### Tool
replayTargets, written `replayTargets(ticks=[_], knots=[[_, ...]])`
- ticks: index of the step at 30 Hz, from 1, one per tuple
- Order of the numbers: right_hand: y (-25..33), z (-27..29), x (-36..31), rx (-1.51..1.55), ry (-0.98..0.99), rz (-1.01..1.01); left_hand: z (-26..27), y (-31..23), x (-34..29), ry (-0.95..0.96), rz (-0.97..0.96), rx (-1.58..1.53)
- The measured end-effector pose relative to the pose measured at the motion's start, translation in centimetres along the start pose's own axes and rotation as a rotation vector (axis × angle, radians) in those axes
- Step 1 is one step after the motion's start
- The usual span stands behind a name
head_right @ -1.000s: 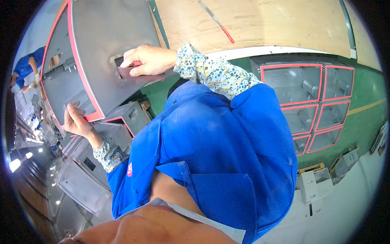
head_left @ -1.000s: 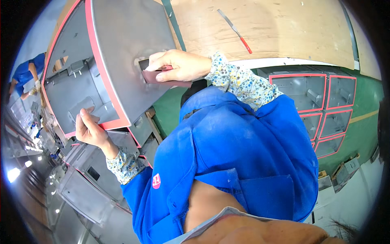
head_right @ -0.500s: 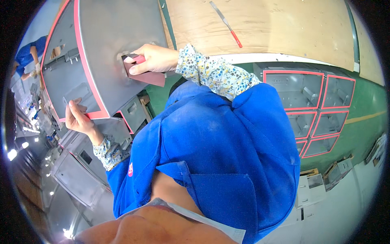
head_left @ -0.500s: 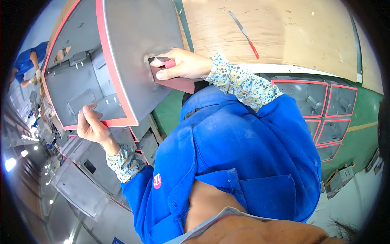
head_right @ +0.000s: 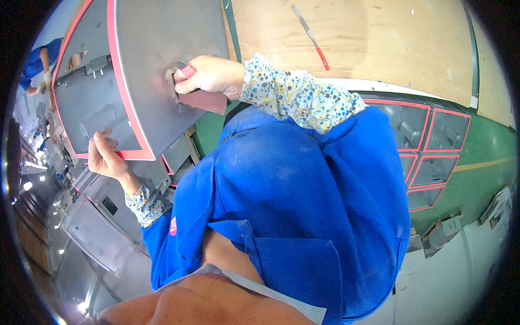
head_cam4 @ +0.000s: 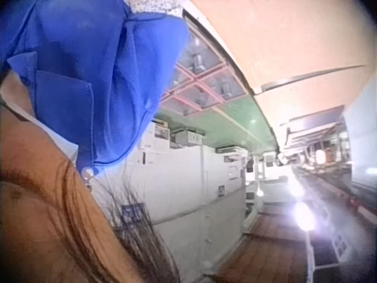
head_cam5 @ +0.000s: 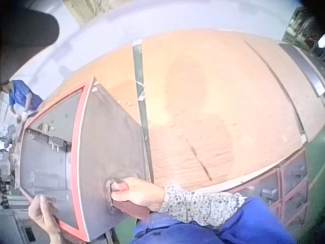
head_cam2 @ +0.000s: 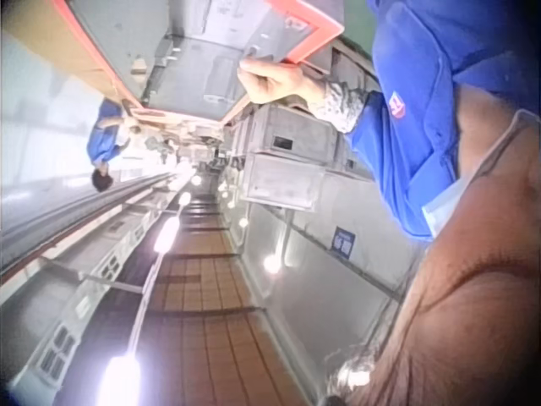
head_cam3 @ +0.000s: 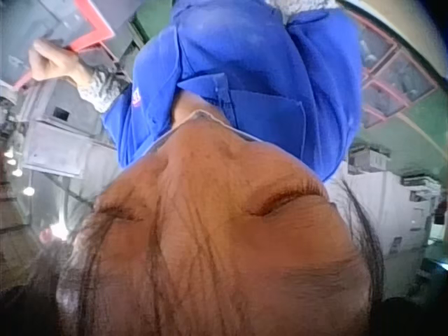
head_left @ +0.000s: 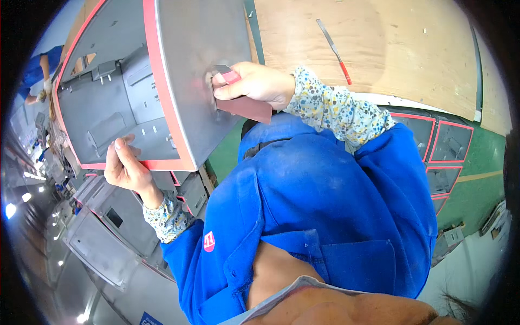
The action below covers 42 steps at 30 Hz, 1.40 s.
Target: Marking dimensions on a metal enclosure and using a tool to clean or scrape the edges of a cutout.
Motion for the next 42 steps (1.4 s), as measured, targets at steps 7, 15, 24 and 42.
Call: replayTargets(ticks=[7,15,24,42], knots=[[1.6,0.4,-2.4,-0.206,0.085,0.121,-0.1,-0.1,0.0,-0.003,-0.066,-0.005],[0.2,0.3,-1.6,0.089,-0.095,0.144,-0.4,0.0,0.0,0.032,-0.009,0.012],[0.1,0.4,-2.2,-0.004,-0.17,0.241,-0.2,0.1,-0.1,0.035,-0.004,0.006],[-0.6,2.7,-1.0,-0.406,-0.26,0.229,-0.5,0.3,0.0,0.034,-0.02,0.0]])
Point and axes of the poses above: each hand's wrist, its own x-axis towards the middle knuckle, its own z-axis out of the back of the hand, y = z × x, the point moved 8 cm from there along x, towards the middle knuckle, and after that the axes turned 6 degrees about -z, right-handed, at the moved point
